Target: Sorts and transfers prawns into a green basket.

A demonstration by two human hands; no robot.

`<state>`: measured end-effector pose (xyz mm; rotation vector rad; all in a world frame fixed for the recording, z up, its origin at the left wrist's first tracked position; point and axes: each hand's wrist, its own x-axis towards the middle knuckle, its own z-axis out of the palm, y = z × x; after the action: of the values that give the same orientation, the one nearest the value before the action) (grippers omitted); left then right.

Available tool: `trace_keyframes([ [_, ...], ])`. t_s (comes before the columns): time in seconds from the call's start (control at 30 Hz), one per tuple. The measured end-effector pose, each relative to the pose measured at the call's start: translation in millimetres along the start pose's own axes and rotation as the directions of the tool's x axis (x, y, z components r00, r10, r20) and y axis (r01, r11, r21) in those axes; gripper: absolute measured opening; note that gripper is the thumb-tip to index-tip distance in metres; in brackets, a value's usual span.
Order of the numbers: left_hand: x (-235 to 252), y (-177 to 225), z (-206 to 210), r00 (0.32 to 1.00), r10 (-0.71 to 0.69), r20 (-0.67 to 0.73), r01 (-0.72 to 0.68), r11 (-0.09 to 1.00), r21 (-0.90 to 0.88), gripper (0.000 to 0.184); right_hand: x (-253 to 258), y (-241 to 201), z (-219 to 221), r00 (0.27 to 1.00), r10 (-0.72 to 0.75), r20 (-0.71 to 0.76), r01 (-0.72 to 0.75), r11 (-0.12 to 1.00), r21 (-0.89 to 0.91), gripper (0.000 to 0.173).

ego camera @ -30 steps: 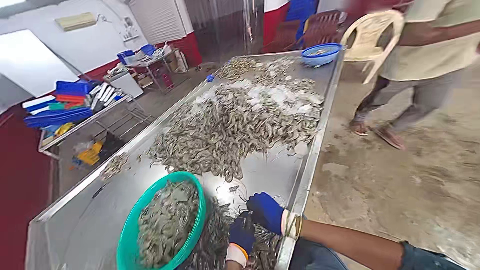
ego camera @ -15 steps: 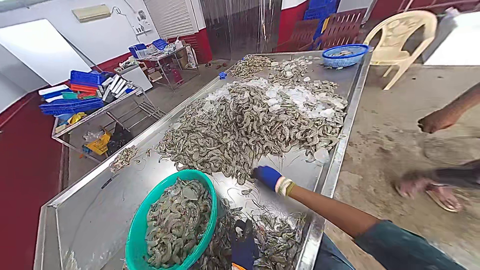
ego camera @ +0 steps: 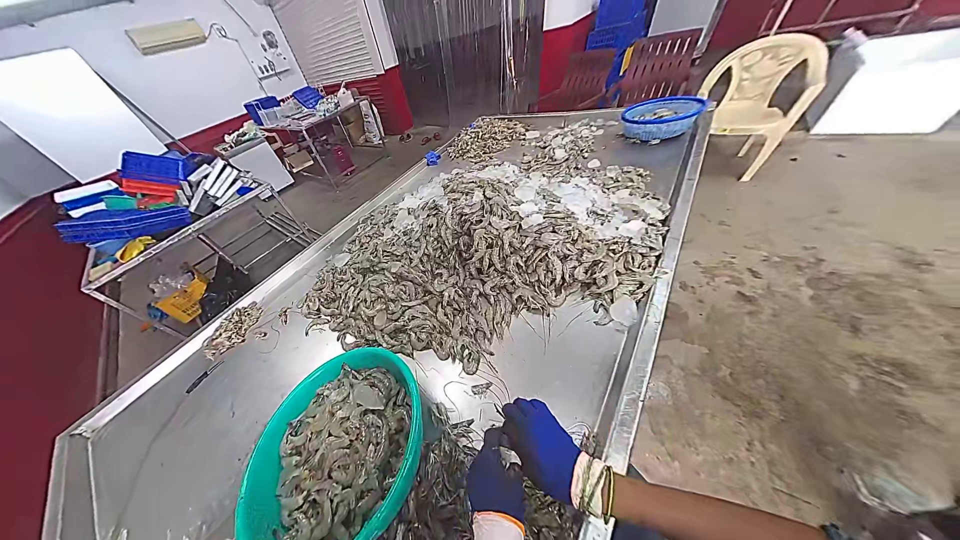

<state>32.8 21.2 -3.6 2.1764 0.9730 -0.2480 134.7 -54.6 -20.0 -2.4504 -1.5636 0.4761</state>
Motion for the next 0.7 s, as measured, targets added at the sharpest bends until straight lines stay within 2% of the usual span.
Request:
trace_keyframes([
  [0.07,-3.5,7.7,-6.0,0.995,-0.067,0.075,0.061,0.995,0.08,0.044,-1.4,3.7,8.5,0.998,-0.043,-0.055,0.042,0.999,-0.033,0.019],
  [0.13,-2.2,5.1,-7.3,0.991,-0.041,0.127,0.04,0.999,0.006,0.042,0.3,11.6,11.0,0.994,-0.065,-0.083,0.059,0.995,-0.082,0.014],
  [0.2,-3.4,-3.3,-7.4,0.992,0.004,0.124,0.011,0.992,-0.124,0.04,4.4,25.2,0.9,0.999,-0.001,0.038,0.004,0.996,-0.088,0.014],
  [0.3,-6.9,-27.9,-6.0,0.99,0.13,-0.045,-0.137,0.897,-0.419,0.033,27.5,57.6,-31.8,0.935,0.174,0.31,-0.149,0.984,-0.101,0.026],
  [0.33,-9.2,-33.2,-11.0,0.986,0.155,-0.059,-0.164,0.857,-0.488,0.04,42.8,63.0,-43.6,0.935,0.166,0.312,-0.146,0.986,-0.085,0.028],
  [0.37,-10.0,-36.1,-14.8,0.985,0.163,-0.061,-0.17,0.824,-0.541,0.046,62.5,64.3,-52.8,0.955,0.113,0.273,-0.098,0.993,-0.068,0.027],
  [0.43,-6.6,-35.4,-17.9,0.991,0.108,-0.082,-0.136,0.774,-0.619,0.053,113.2,62.5,-57.0,0.976,-0.069,0.208,0.092,0.99,-0.106,0.03],
  [0.5,-1.6,-39.4,-14.2,0.979,0.07,-0.19,-0.175,0.765,-0.619,0.043,154.4,58.3,-41.3,0.971,-0.147,0.188,0.171,0.978,-0.119,0.033],
  [0.53,0.5,-43.5,-11.9,0.96,0.089,-0.264,-0.235,0.768,-0.596,0.038,162.6,56.6,-30.1,0.977,-0.11,0.181,0.133,0.984,-0.122,0.031],
  [0.6,3.9,-53.5,-8.4,0.913,0.161,-0.374,-0.359,0.753,-0.551,0.037,147.8,48.4,-12.1,0.981,0.122,0.15,-0.116,0.992,-0.052,0.031],
  [0.67,7.4,-62.5,-5.4,0.892,0.204,-0.403,-0.41,0.742,-0.53,0.037,110.3,36.6,-1.7,0.93,0.332,0.16,-0.346,0.936,0.069,0.034],
  [0.7,12.6,-67.3,-0.2,0.877,0.238,-0.418,-0.436,0.76,-0.483,0.036,89.9,31.8,0.5,0.914,0.351,0.204,-0.37,0.927,0.064,0.036],
])
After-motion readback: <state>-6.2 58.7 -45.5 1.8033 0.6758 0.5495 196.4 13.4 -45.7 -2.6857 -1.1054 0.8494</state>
